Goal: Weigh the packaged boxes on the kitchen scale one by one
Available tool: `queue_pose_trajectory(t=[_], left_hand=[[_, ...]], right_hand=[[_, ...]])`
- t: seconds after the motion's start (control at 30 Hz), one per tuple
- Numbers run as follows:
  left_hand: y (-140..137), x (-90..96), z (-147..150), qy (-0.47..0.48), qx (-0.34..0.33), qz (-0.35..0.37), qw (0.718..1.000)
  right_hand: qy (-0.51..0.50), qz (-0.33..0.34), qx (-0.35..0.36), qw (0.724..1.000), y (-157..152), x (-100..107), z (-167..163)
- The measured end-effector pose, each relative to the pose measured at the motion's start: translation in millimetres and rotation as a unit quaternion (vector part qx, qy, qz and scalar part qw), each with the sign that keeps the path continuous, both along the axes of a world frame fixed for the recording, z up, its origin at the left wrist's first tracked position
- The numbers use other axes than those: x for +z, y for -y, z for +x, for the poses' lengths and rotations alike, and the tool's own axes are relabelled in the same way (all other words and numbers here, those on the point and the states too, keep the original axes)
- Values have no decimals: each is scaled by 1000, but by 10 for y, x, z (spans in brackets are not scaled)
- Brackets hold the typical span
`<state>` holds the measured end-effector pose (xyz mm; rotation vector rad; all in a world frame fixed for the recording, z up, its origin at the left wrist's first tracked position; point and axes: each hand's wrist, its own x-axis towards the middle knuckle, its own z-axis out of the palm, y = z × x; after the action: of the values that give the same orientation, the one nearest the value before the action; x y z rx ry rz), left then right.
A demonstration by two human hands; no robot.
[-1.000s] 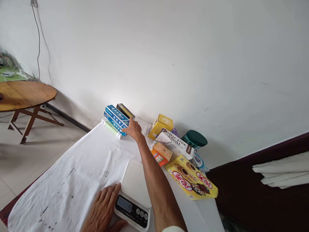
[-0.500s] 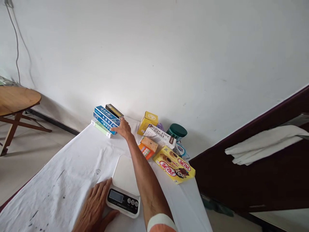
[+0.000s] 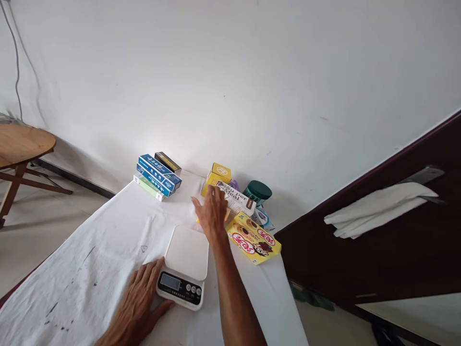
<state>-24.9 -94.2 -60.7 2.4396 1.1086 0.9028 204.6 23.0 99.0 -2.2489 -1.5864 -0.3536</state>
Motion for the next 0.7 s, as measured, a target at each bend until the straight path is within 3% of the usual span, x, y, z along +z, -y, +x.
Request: queue_pose_trajectory(t=[0.1,0.27,0.47,0.7], left_hand=[[8,25,4,4,1,-5,1000],[-8,91,-26,2,-13,-10,1000],[-11,109,-42,2,-10,-8,1000],[-29,150,-38,-5,-16,-21,1000]], right_hand=[[29,-64,-85,994,267,-86,242],[25,-106,-75,991,334,-183,401],[4,-105,-49,993,298,-190,480],[-83,-60,-22,995,297,-438,548]])
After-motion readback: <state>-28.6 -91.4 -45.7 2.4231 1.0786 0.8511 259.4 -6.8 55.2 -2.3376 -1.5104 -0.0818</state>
